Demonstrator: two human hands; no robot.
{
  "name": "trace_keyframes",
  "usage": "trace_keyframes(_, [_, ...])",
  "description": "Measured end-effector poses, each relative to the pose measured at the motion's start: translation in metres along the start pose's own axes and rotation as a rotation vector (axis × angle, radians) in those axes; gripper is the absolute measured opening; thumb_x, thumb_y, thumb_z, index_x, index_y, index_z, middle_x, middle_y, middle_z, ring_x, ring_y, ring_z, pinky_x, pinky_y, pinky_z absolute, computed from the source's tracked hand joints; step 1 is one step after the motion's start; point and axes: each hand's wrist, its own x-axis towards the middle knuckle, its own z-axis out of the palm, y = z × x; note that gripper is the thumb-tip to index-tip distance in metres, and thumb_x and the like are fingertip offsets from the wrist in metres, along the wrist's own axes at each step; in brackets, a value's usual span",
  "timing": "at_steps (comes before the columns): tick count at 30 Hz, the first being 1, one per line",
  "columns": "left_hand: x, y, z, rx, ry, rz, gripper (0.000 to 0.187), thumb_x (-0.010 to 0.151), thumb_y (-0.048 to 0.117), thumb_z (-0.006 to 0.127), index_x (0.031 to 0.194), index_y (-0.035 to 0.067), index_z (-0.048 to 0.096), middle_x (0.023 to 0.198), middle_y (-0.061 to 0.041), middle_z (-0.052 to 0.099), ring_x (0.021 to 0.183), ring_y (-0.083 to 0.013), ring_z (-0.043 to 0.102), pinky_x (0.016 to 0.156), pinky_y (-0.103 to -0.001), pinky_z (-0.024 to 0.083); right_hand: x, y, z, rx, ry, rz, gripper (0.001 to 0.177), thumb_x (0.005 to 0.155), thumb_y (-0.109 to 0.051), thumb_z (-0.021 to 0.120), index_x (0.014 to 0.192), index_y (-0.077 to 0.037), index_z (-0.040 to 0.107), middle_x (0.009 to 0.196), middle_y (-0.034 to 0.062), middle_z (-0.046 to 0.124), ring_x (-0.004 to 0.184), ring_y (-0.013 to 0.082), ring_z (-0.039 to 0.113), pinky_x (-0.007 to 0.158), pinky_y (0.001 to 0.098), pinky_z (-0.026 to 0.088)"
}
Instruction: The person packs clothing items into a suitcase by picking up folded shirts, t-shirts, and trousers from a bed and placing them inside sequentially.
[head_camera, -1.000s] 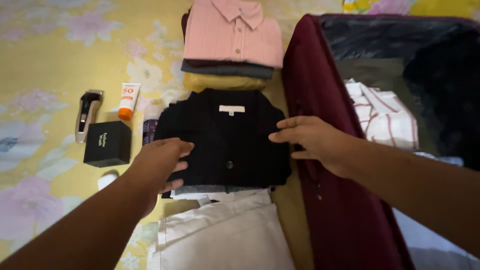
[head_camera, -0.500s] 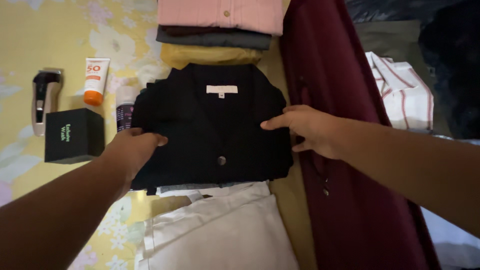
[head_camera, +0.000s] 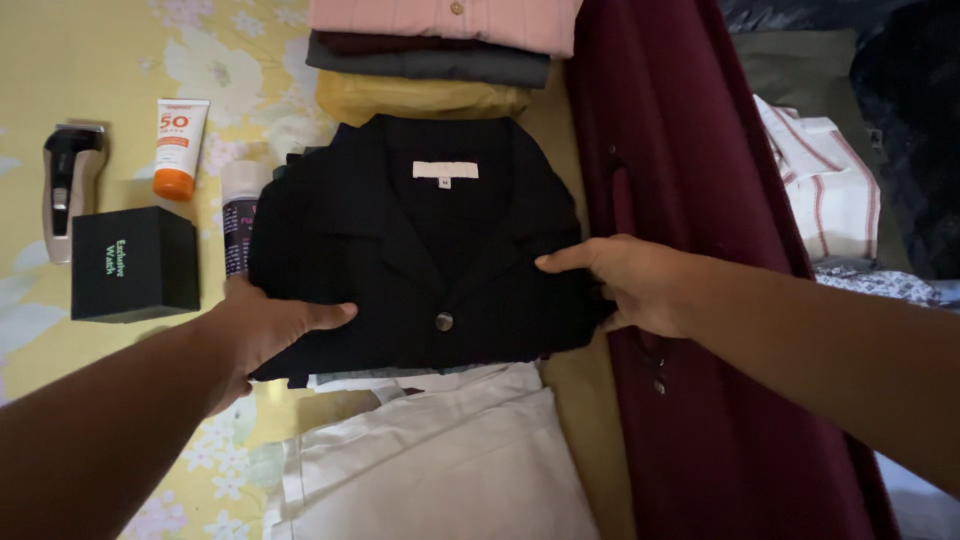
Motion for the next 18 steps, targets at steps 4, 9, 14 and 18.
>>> trace_keyframes(4, [-0.007,-0.001,-0.002,-0.021,-0.046,0.03,0.101,0.069,0.047,0.09,0.15,0.008,0.043,0.145,-0.014,0.058,0.135,-0.0326,0.055,0.112,-0.059,0.044,-0.002,-0.001,0.004,0.062,-0.01,0.006,0.089,0.088,-0.042,0.07,0.155,0.001,0.03,0.158,0.0189,0.046,0.147,0.0325,0.044,0.119,0.0487,0.037])
trace_keyframes(9, [-0.012,-0.001,-0.009,-0.217,-0.09,0.004,0.072,0.072,0.046,0.088,0.126,0.003,0.066,0.11,-0.013,0.078,0.095,-0.0254,0.075,0.085,-0.04,0.061,-0.009,-0.004,0.011,0.06,0.007,-0.003,0.087,0.085,-0.042,0.073,0.15,0.005,0.041,0.153,0.0204,0.052,0.143,0.0315,0.05,0.117,0.0446,0.042])
trace_keyframes(14, [-0.018,0.005,-0.008,-0.347,-0.249,-0.021,0.052,0.075,0.041,0.078,0.114,0.008,0.073,0.1,-0.008,0.079,0.079,-0.0185,0.072,0.068,-0.033,0.055,-0.015,-0.005,0.013,0.154,0.012,0.021,0.085,0.082,-0.029,0.074,0.152,0.001,0.036,0.155,0.0178,0.05,0.144,0.0294,0.049,0.119,0.041,0.04])
trace_keyframes(18, [-0.028,0.002,-0.014,-0.369,-0.249,-0.012,0.044,0.076,0.04,0.076,0.111,0.012,0.073,0.091,-0.004,0.074,0.071,-0.0172,0.064,0.061,-0.032,0.045,-0.018,-0.005,0.012,0.176,0.013,0.015,0.08,0.081,-0.028,0.073,0.148,0.004,0.043,0.152,0.0195,0.054,0.14,0.0299,0.055,0.116,0.0397,0.043])
